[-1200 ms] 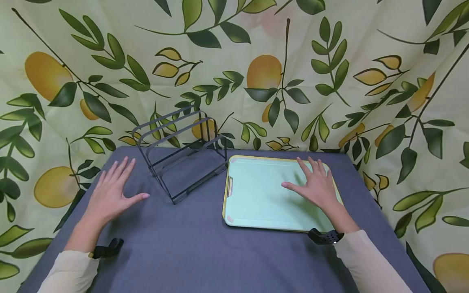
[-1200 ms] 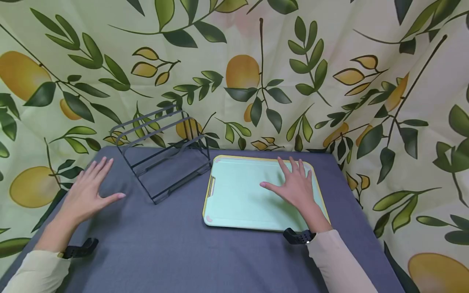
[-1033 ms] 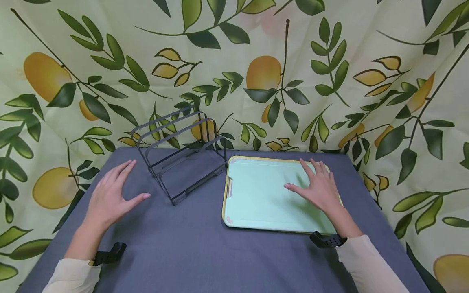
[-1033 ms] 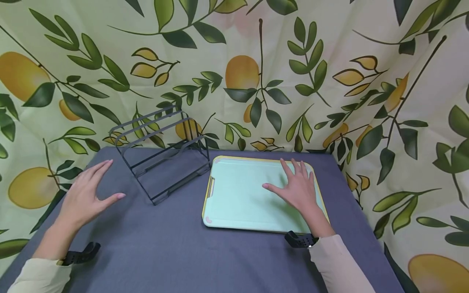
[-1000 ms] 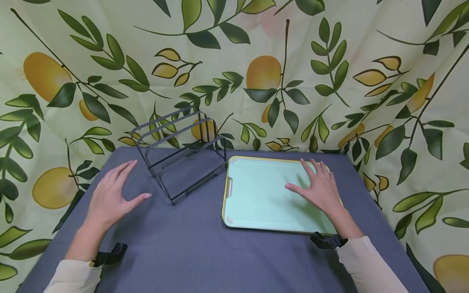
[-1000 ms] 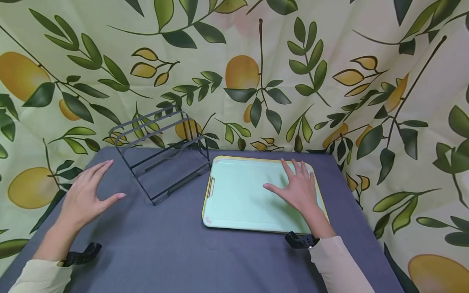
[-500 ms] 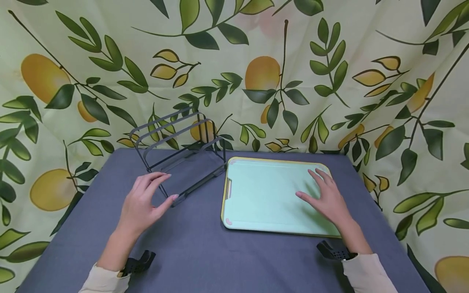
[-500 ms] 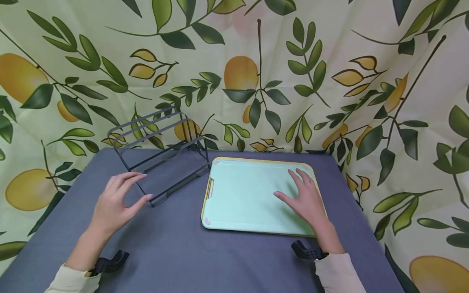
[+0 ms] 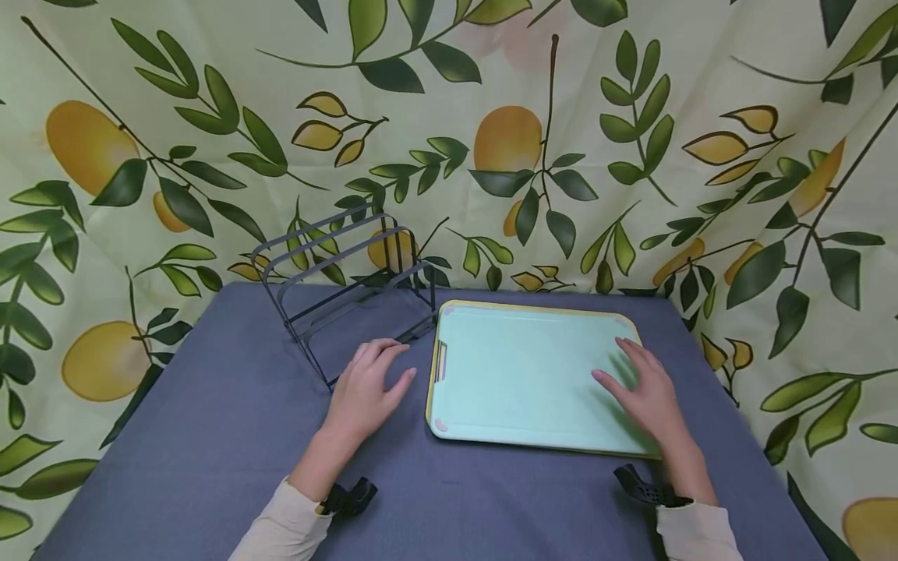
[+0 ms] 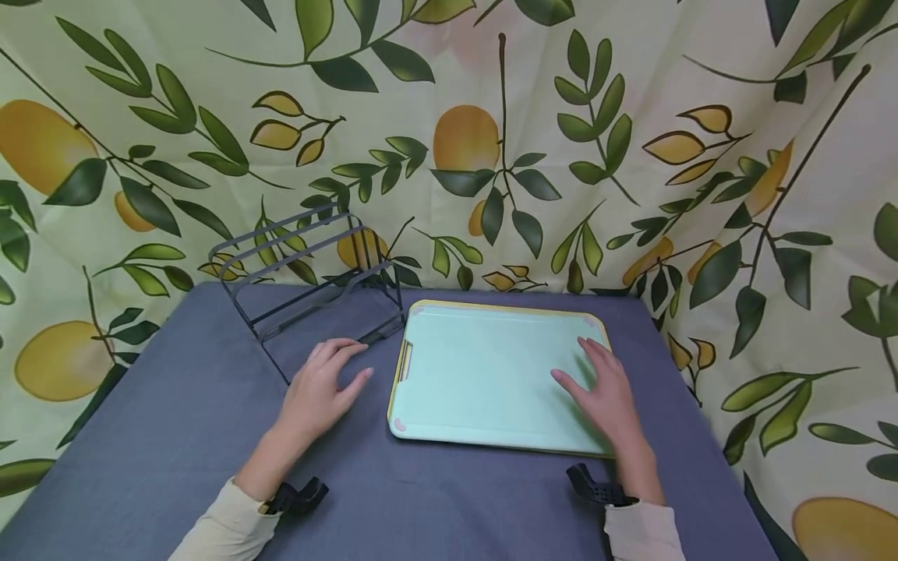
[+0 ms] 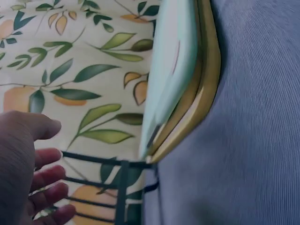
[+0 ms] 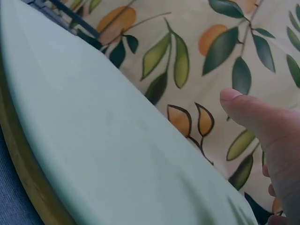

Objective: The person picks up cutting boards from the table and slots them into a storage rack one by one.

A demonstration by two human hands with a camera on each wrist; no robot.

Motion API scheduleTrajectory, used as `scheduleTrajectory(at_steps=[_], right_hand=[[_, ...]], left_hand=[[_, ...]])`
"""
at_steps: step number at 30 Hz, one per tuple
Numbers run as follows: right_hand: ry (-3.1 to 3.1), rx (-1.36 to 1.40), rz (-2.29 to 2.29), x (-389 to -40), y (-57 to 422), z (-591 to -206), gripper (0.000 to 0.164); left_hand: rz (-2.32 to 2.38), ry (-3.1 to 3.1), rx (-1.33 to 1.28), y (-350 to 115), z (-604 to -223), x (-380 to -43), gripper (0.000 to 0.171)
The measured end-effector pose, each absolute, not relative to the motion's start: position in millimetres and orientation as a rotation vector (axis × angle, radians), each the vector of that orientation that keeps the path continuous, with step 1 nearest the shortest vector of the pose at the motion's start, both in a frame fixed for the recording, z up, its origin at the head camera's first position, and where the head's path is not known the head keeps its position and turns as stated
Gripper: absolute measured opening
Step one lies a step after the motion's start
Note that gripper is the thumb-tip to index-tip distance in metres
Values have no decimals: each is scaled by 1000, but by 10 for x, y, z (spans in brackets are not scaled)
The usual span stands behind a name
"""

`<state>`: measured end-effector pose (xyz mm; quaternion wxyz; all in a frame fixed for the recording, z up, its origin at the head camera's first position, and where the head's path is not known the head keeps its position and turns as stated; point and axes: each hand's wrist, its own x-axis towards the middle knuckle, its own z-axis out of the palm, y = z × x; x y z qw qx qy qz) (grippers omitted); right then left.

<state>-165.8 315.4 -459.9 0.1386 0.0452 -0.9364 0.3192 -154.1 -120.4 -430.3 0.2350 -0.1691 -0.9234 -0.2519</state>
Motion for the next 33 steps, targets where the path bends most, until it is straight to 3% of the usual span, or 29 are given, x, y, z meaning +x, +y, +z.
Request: scheduleTrajectory(at_steps=[17, 33], right_hand=[[-2721, -21, 922, -1665, 3301, -4717, 70], [-2786, -175, 897, -1638, 3360, -4708, 71]], left_hand=[[-947, -2765, -283, -594, -4617, -1929, 42], [-1077, -2773, -137, -420, -4800, -2049, 47]])
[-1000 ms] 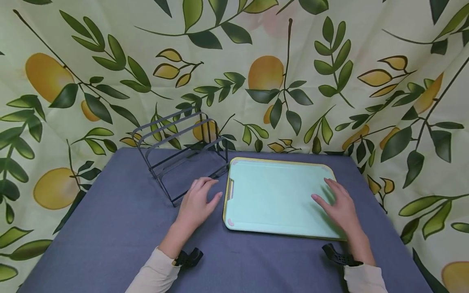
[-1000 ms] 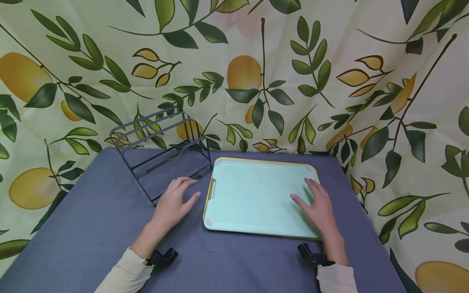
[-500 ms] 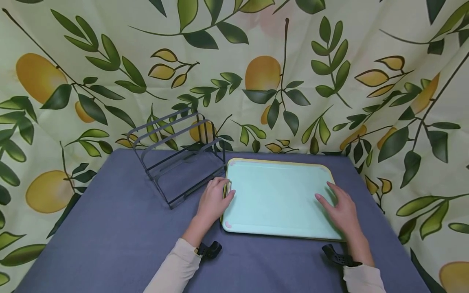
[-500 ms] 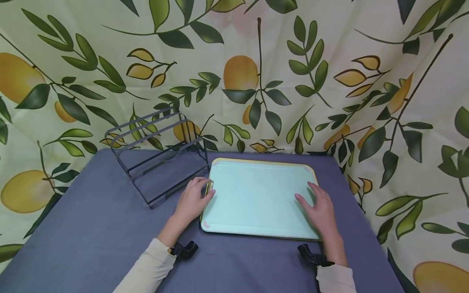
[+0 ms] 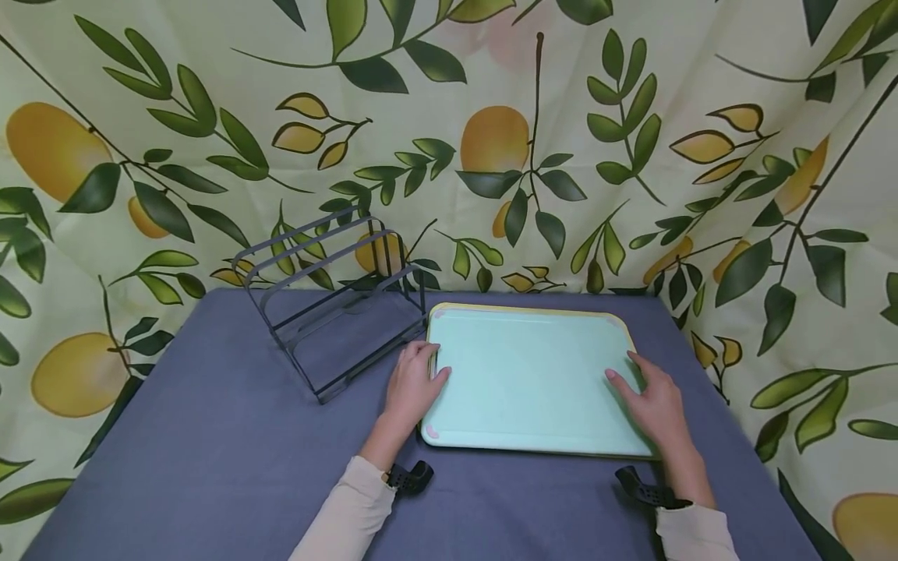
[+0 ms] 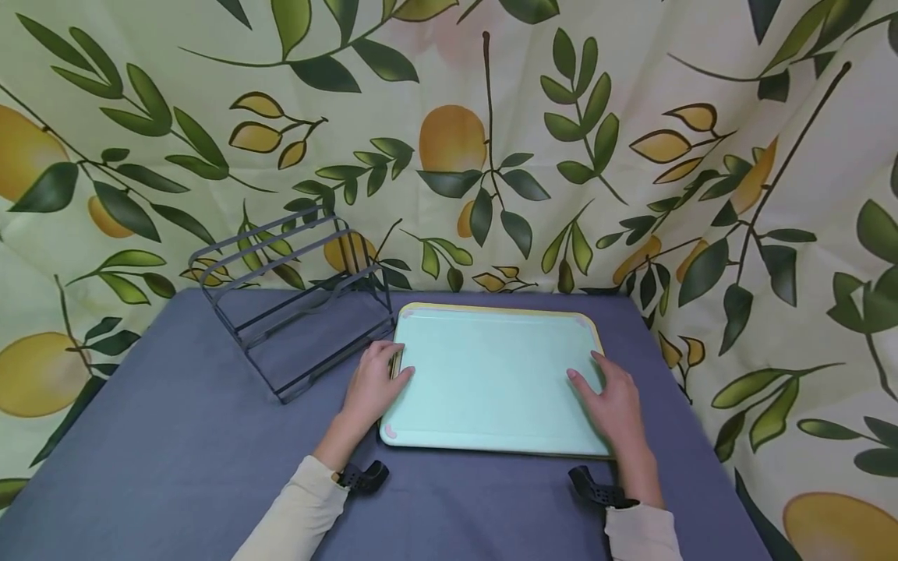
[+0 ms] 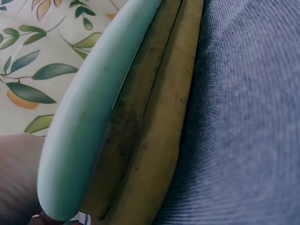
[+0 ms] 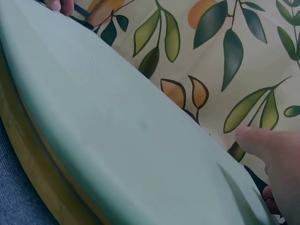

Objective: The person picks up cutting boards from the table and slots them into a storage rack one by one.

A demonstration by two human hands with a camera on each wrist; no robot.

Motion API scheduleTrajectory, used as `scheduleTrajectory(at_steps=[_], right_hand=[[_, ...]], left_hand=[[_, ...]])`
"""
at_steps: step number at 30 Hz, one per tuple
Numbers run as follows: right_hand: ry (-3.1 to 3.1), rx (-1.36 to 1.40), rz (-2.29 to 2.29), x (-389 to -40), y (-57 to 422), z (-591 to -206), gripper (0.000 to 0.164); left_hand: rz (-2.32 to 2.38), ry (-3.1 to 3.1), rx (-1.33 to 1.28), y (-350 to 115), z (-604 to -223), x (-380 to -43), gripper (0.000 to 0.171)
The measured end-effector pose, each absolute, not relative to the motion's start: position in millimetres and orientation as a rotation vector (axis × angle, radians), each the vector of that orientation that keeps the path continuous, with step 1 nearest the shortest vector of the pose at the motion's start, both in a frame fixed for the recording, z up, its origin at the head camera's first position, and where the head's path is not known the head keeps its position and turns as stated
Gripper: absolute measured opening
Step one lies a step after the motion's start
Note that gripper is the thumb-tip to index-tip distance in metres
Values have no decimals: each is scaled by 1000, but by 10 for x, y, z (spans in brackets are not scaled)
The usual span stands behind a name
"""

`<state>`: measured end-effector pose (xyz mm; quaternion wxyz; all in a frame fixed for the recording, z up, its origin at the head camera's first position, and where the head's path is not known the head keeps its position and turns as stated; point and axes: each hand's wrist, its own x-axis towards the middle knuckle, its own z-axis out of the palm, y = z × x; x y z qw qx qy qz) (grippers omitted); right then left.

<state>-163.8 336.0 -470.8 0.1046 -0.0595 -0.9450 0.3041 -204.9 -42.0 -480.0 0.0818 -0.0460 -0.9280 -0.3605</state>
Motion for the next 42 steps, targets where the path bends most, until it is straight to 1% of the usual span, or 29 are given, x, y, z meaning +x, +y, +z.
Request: scheduleTrajectory(at_steps=[8, 16, 24, 30, 34, 38, 42], right_hand=[[-2820, -240, 882, -1614, 3403, -4716, 75], [-2880, -350, 870, -1589, 3420, -4745, 78], [-2906, -426, 843, -1615, 3434, -4787, 79], [-2949, -459, 813, -1624, 3432, -4779, 81], [-2941, -447, 805, -1624, 3404, -4772, 81], [-2941, -438, 835, -1643, 3393, -4760, 80], [-2948, -442, 848, -1671, 3405, -4749, 84]], left_hand=[[-1136, -2798, -90, -447, -4835, -2056, 52], [-1168, -2800, -27, -435, -4874, -2070, 63], [-1199, -2770, -7, -449, -4922, -2082, 52], [-1226, -2747, -10, -447, -4938, -2076, 53], [-1243, -2732, -7, -458, -4932, -2069, 56], [-1279, -2748, -7, -465, -4913, -2066, 62], [-1351, -2747, 4, -465, -4906, -2068, 69]])
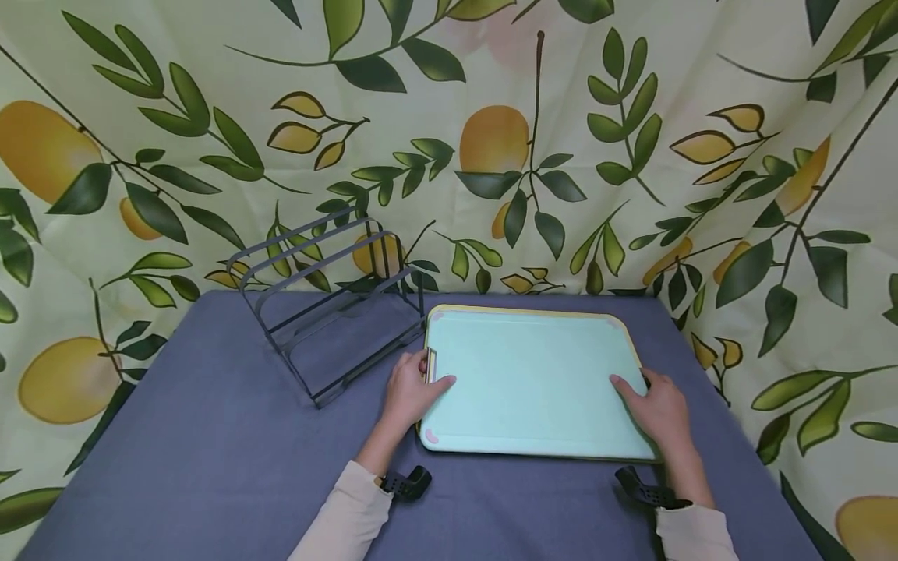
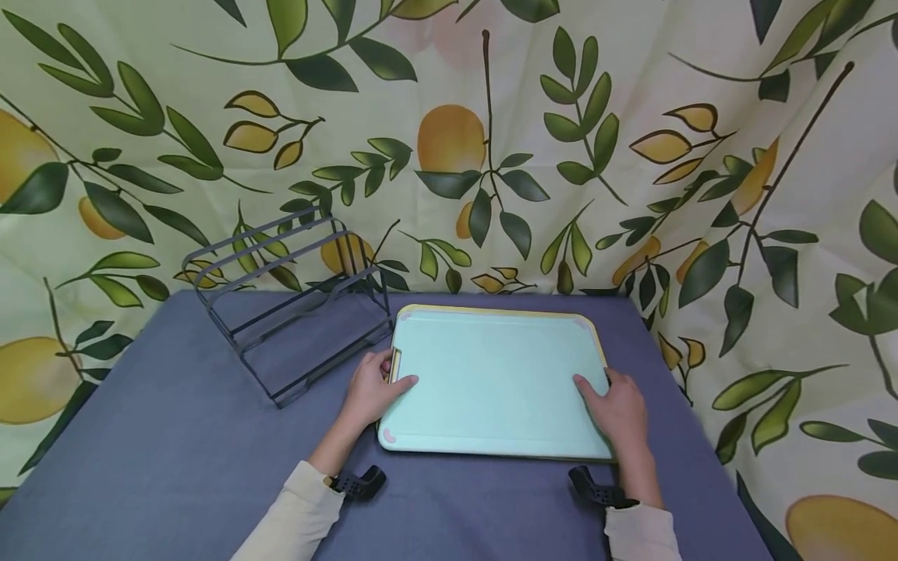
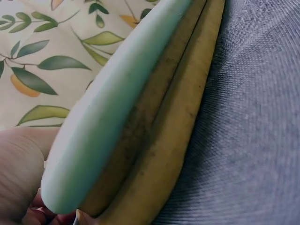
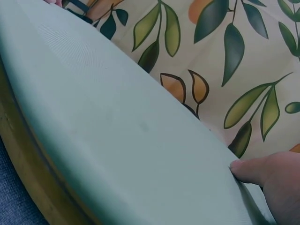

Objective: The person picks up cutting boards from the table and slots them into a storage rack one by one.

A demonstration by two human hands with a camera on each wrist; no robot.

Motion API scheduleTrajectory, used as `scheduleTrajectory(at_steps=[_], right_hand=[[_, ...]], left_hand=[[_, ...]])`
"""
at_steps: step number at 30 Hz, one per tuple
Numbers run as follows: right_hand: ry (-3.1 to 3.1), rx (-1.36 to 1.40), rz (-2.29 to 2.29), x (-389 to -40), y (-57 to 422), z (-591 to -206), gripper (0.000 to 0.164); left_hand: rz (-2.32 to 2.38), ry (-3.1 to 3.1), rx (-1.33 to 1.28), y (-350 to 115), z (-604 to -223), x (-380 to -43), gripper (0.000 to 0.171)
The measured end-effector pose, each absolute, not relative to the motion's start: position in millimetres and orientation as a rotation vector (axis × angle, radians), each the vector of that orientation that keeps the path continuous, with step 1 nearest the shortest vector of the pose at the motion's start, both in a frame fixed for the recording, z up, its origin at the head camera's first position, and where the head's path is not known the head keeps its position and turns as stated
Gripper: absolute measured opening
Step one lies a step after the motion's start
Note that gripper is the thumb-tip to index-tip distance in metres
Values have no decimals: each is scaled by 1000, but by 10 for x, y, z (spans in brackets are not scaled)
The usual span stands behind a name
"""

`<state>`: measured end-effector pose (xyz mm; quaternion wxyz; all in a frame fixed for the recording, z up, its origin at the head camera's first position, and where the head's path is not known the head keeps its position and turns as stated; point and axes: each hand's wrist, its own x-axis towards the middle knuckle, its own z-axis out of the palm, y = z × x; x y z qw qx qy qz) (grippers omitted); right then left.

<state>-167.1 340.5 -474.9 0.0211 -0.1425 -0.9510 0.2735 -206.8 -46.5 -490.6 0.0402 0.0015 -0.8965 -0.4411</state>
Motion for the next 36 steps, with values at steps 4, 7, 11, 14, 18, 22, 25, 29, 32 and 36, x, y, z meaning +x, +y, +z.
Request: scheduleTrajectory(at_steps=[4, 7, 11, 14, 18, 22, 25, 29, 32, 36], right_hand=[[-2969, -454, 843, -1683, 3412, -4739, 87], [-2976, -471, 862, -1686, 3422, -4730, 89], [-2981, -485, 878, -1689, 3429, -4719, 91], [-2989, -489, 879, -1690, 3429, -4717, 92], [-2994, -495, 882, -1692, 3432, -4718, 93], [-2996, -510, 894, -1687, 3429, -4715, 93], [-2998, -513, 901, -1681, 3426, -4714, 94], [-2996, -519, 912, -1676, 3430, -4710, 94], [-2993, -529, 925, -1672, 3434, -4701, 94], [-2988, -536, 938, -1672, 3436, -4690, 95]], left_hand=[[-1427, -2727, 44, -455, -4890, -2072, 73], [-1450, -2725, 61, -446, -4879, -2080, 75], [-1456, -2716, 67, -443, -4882, -2094, 75], [-1476, -2706, 75, -448, -4885, -2096, 75], [-1521, -2688, 86, -452, -4880, -2087, 73], [-1550, -2661, 85, -453, -4885, -2082, 71], [-1570, -2648, 98, -453, -4893, -2084, 69], [-1593, -2648, 110, -447, -4892, -2089, 69], [-1603, -2650, 108, -442, -4879, -2089, 69], [-1626, -2630, 100, -438, -4861, -2088, 68]])
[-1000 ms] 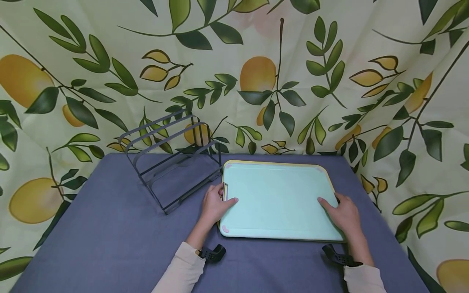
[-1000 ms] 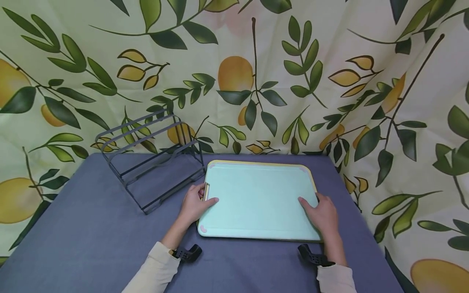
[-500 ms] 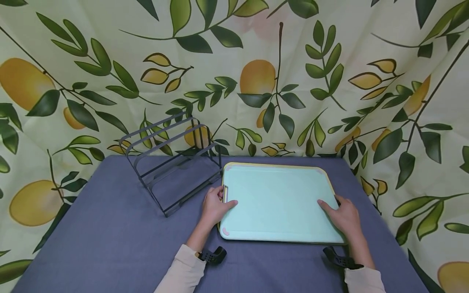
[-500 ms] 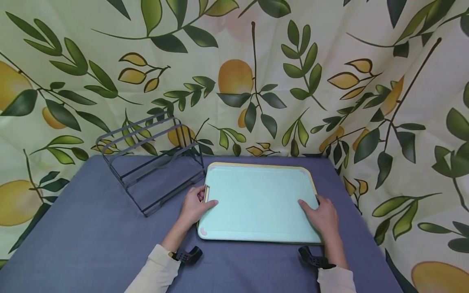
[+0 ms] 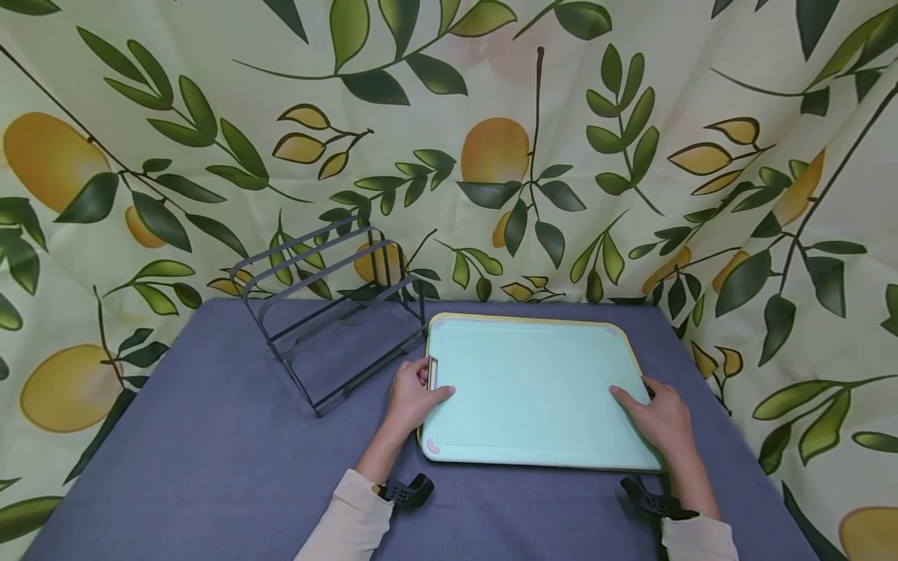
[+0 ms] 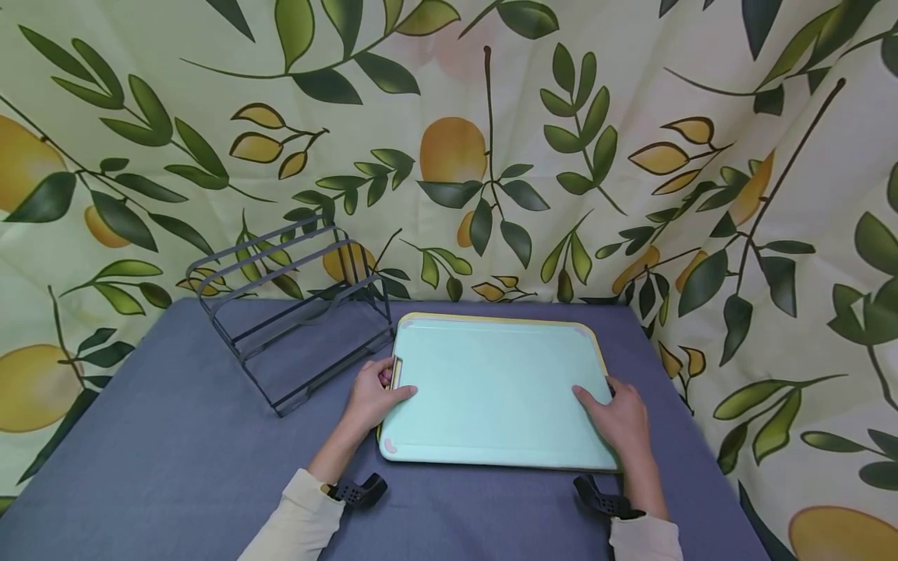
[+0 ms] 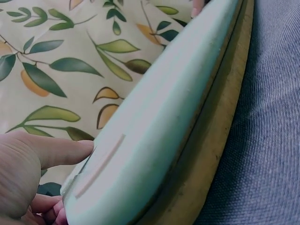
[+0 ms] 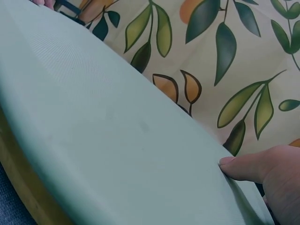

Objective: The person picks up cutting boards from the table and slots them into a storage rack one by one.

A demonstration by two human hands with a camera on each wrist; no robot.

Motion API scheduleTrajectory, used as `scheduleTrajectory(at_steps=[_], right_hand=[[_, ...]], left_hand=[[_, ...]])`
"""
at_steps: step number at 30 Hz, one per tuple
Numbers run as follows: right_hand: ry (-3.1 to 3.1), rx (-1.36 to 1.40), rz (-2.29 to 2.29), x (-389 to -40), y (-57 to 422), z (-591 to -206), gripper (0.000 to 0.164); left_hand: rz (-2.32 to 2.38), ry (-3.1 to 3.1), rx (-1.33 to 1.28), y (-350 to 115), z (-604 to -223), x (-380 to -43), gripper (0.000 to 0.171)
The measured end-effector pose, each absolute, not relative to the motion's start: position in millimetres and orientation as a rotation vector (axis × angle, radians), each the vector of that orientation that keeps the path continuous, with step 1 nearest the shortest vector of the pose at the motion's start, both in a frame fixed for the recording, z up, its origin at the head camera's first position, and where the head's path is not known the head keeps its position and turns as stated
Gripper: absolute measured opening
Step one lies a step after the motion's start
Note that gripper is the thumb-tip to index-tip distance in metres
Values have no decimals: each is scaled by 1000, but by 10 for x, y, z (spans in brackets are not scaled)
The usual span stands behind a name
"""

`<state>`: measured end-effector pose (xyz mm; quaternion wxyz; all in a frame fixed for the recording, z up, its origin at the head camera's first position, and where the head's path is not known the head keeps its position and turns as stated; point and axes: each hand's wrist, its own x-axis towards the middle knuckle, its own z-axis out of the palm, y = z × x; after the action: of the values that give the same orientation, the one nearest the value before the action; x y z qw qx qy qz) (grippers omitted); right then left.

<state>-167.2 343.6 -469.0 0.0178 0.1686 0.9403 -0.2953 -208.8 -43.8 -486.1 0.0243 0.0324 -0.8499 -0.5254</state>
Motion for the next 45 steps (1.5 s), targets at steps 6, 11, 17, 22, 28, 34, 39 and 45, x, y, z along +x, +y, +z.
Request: scheduleTrajectory(at_steps=[6, 11, 17, 22, 28, 34, 39, 45], right_hand=[[2914, 553, -954, -1675, 3423, -4683, 94], [2913, 577, -975, -1674, 3410, -4670, 92], [2919, 587, -997, -1676, 3408, -4655, 91], [2910, 609, -1033, -1678, 3406, -4648, 92], [2904, 619, -1069, -1683, 3408, -4656, 92], [2903, 614, -1092, -1673, 3408, -4655, 92], [2893, 613, -1119, -1659, 3410, -4648, 92], [2900, 624, -1132, -1612, 3420, -4652, 90]], left_hand=[[-1730, -2562, 117, -423, -4853, -2085, 70], [-1776, -2517, 116, -413, -4855, -2085, 71], [-1821, -2489, 128, -409, -4850, -2097, 71], [-1862, -2453, 126, -415, -4848, -2096, 70], [-1862, -2436, 111, -431, -4836, -2092, 70], [-1877, -2428, 106, -447, -4803, -2086, 71], [-1936, -2415, 121, -455, -4782, -2074, 71], [-2085, -2355, 163, -462, -4774, -2066, 69]])
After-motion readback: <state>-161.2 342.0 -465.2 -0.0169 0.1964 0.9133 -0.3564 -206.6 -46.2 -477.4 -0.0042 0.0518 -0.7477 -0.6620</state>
